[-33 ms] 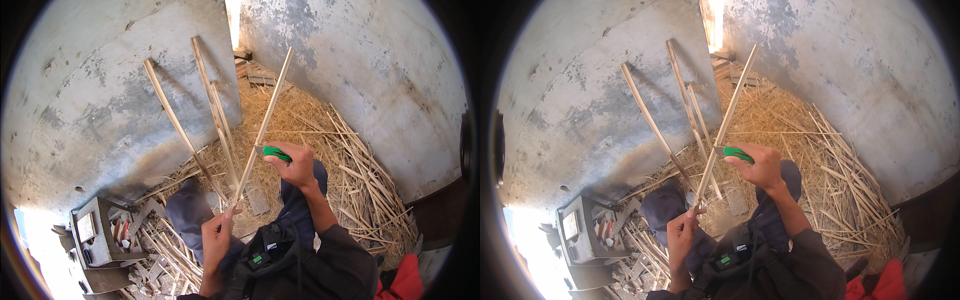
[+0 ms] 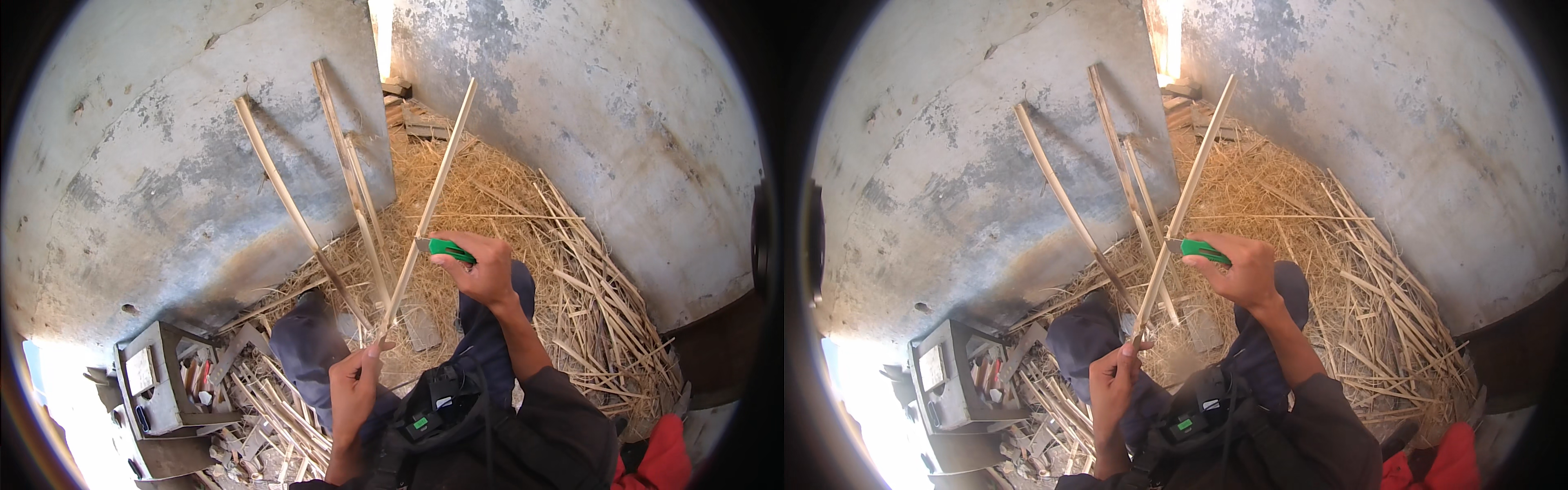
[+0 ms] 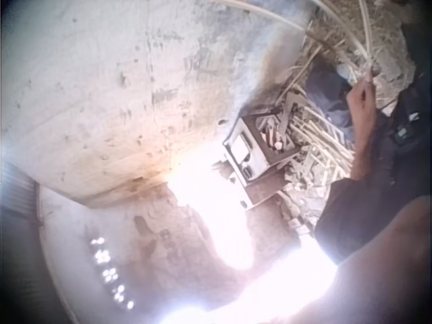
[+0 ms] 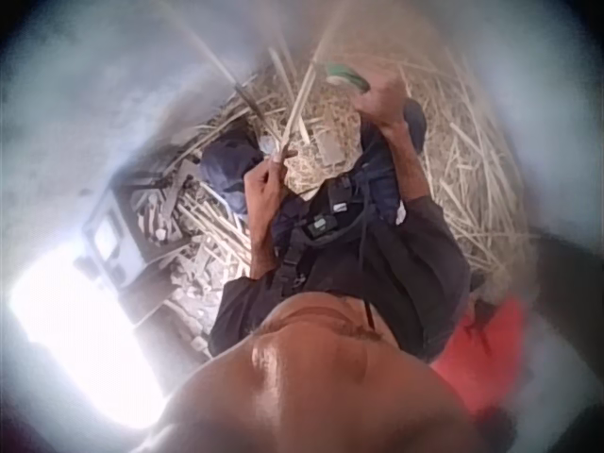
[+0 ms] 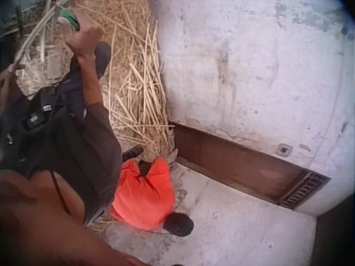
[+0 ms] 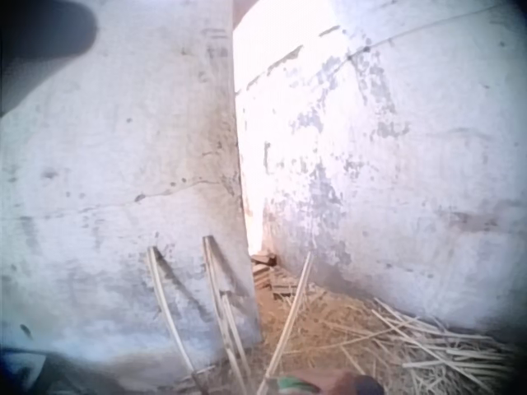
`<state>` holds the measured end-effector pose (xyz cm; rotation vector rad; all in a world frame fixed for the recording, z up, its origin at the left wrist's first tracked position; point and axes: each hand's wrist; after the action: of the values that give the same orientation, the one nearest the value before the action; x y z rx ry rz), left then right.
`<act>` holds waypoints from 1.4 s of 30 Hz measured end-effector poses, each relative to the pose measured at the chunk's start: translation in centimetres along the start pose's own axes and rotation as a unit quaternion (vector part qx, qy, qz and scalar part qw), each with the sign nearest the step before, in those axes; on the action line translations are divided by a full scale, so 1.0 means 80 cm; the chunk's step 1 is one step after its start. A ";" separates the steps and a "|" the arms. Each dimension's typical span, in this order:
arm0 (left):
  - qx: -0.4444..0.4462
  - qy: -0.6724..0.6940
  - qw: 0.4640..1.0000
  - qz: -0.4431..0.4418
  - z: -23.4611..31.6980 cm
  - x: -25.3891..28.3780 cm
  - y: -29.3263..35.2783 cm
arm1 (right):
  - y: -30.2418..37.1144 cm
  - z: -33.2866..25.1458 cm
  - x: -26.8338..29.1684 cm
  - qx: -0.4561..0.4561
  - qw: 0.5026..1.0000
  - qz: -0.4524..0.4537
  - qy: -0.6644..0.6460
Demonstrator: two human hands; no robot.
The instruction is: The person sits on a straw-covered floor and uses a green utility knife to split long bamboo poles into thin strips. They hold the pole with one hand and carefully shave or split the material with the other, creating a pile of bamboo strips.
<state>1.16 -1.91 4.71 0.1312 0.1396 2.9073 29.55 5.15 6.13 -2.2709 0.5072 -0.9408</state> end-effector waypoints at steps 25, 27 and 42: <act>0.050 -0.045 0.997 -0.021 -0.039 0.008 0.031 | -0.049 0.106 0.006 -0.090 0.992 0.012 0.091; 0.055 -0.038 0.997 -0.026 -0.036 0.011 0.033 | -0.054 0.115 0.006 -0.101 0.987 0.013 0.121; 0.120 0.068 0.990 -0.040 -0.027 0.028 0.021 | -0.029 0.178 0.071 -0.300 0.936 -0.171 0.071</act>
<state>-1.65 -3.23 2.93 -0.0319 0.5047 2.8082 44.06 9.37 2.67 -2.9229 0.5209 -1.2592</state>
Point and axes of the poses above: each hand's wrist, its own y-axis away from the middle knuckle, its own x-axis out of the back of the hand, z = x × y, and after that the axes turned 1 degree about y, right-handed
